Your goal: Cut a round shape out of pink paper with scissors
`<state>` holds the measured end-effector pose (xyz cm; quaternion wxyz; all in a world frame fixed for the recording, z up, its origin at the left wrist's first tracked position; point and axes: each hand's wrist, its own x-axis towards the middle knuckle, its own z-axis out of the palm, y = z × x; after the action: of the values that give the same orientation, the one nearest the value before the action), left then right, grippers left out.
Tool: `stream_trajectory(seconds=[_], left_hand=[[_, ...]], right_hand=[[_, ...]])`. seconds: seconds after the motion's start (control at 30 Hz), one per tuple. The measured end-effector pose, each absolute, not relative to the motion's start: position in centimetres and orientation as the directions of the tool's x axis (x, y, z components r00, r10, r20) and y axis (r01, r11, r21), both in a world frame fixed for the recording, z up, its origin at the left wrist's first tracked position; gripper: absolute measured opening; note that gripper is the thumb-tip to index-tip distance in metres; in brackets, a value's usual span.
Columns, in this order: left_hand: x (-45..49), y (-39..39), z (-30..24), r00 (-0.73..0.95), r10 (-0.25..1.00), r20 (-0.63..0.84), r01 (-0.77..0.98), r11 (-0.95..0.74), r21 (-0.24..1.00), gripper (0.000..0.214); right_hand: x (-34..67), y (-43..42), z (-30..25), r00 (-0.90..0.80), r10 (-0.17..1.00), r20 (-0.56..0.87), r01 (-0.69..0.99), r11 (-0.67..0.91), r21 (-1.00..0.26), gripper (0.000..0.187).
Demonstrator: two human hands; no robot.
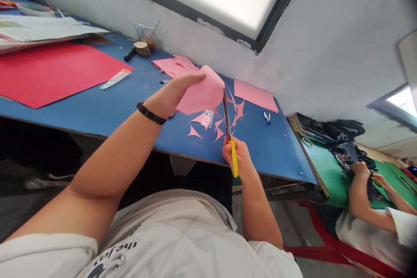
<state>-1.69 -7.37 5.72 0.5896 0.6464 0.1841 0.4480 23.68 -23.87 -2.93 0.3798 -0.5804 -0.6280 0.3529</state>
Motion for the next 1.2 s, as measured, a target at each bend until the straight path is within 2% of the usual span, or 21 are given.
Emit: stream_trajectory(seconds=[0.1,0.27,0.53,0.73,1.0,1.2], left_hand=[[-2.1,-7.9,6.0,0.579,0.764,0.284,-0.277,-0.143,0.950,0.050],[-2.6,-8.8,6.3,0.566,0.794,0.222,-0.244,-0.096,0.965,0.041],[-2.2,-7.6,5.4,0.499,0.838,0.219,-0.292,-0.076,0.953,0.023],[-1.8,-8.4,5.4,0.541,0.807,0.237,-0.232,-0.128,0.964,0.045],[-1.8,-9.2,6.0,0.555,0.768,0.320,-0.273,-0.196,0.942,0.040],[-1.4,-9.0,5.2,0.535,0.752,0.385,-0.300,-0.257,0.919,0.045]], right_hand=[[23.5,-24.1,-2.2,-0.022,0.996,0.085,0.500,0.084,-0.862,0.078],[23.2,-24.8,-0.8,0.000,0.993,0.115,0.561,0.096,-0.822,0.057],[23.9,-25.1,-1.5,0.063,0.986,0.156,0.619,0.084,-0.781,0.055],[24.2,-25.0,-1.9,0.068,0.984,0.165,0.628,0.087,-0.773,0.053],[24.5,-25.6,-1.0,0.001,0.990,0.140,0.622,0.109,-0.776,0.055],[24.6,-25.7,-0.8,-0.034,0.994,0.101,0.583,0.102,-0.806,0.059]])
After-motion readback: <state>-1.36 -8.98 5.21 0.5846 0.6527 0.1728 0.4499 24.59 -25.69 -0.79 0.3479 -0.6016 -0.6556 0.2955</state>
